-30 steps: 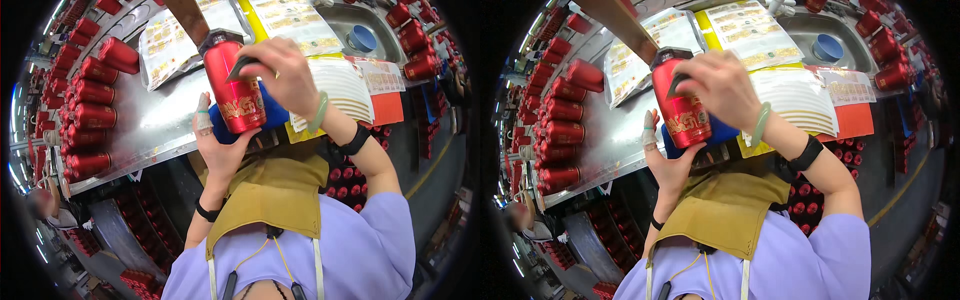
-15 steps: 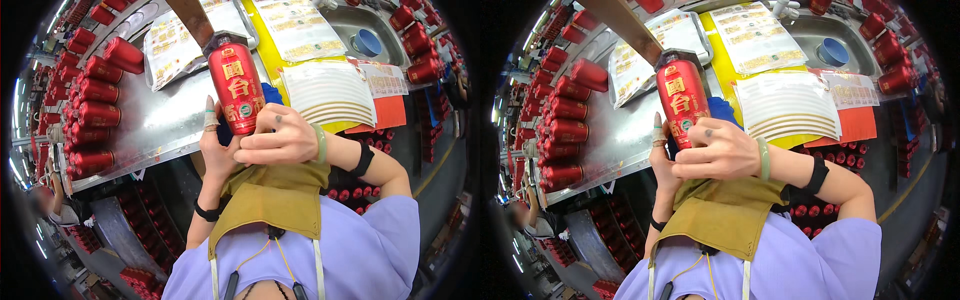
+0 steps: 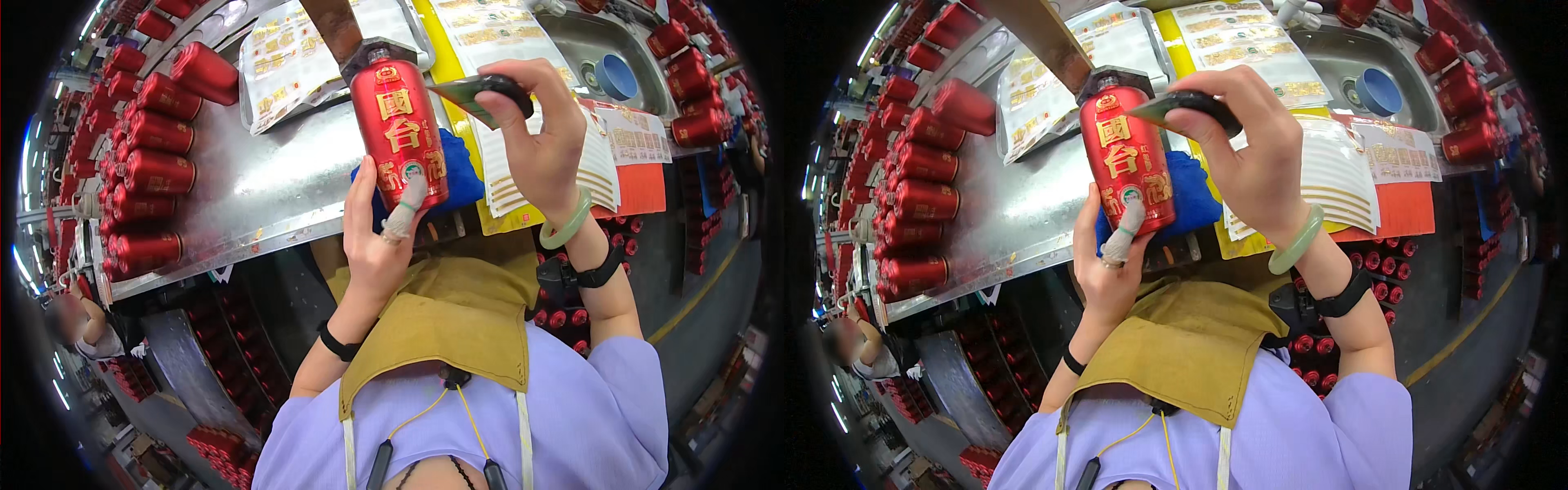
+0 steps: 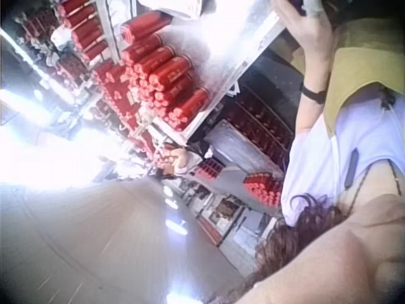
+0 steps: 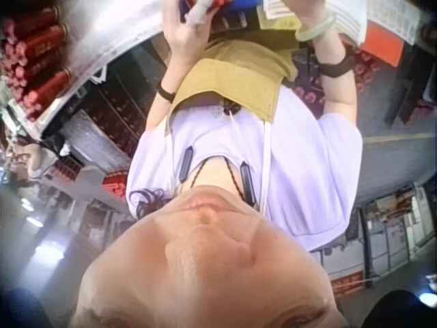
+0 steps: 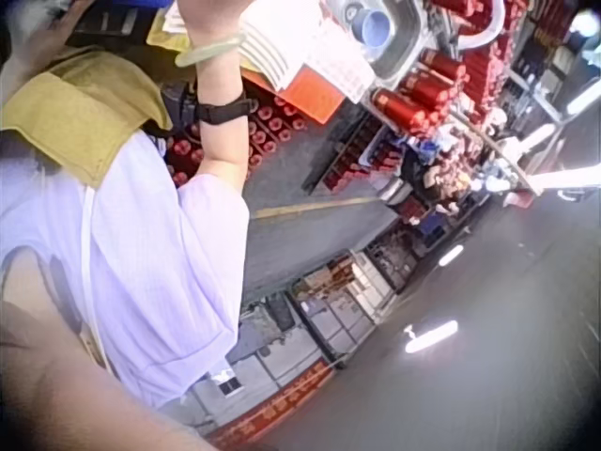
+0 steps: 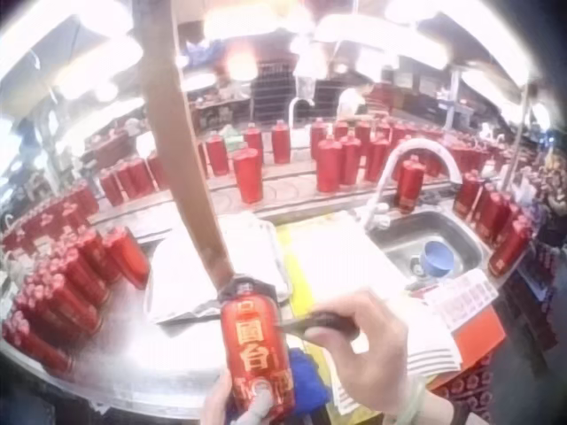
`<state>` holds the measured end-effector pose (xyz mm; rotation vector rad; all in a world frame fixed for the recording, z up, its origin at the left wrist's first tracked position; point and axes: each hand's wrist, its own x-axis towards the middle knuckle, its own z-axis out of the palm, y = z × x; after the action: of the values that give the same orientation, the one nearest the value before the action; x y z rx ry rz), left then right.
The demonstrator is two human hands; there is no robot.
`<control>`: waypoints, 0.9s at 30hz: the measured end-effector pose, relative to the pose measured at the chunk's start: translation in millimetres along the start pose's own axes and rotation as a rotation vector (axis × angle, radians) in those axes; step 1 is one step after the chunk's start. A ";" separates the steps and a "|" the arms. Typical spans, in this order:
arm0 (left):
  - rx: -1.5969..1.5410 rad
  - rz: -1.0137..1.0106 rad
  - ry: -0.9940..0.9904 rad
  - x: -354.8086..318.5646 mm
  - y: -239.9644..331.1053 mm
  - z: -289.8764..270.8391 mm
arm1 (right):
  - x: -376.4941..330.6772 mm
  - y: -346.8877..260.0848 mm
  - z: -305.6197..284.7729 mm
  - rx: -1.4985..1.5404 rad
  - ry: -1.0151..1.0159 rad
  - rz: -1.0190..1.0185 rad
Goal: Manually applying decorative labels and stickers to red bottles on an assembly line.
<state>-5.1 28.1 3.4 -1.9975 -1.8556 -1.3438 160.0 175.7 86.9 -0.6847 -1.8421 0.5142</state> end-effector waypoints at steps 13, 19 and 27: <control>-0.198 -0.282 0.168 -3.4 -3.8 3.3 | -12.3 -17.3 39.8 -0.188 -0.281 -0.315; -0.102 -0.205 0.041 -6.0 -14.5 -1.6 | -49.1 -14.5 26.4 -0.141 -0.352 -0.488; -0.068 -0.264 0.031 -1.8 -7.1 -2.7 | -19.0 10.7 24.5 -0.290 -0.162 -0.331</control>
<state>-12.3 26.9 0.5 -1.7977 -2.1467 -1.5120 144.7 170.2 58.4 -0.5223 -2.1553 0.0865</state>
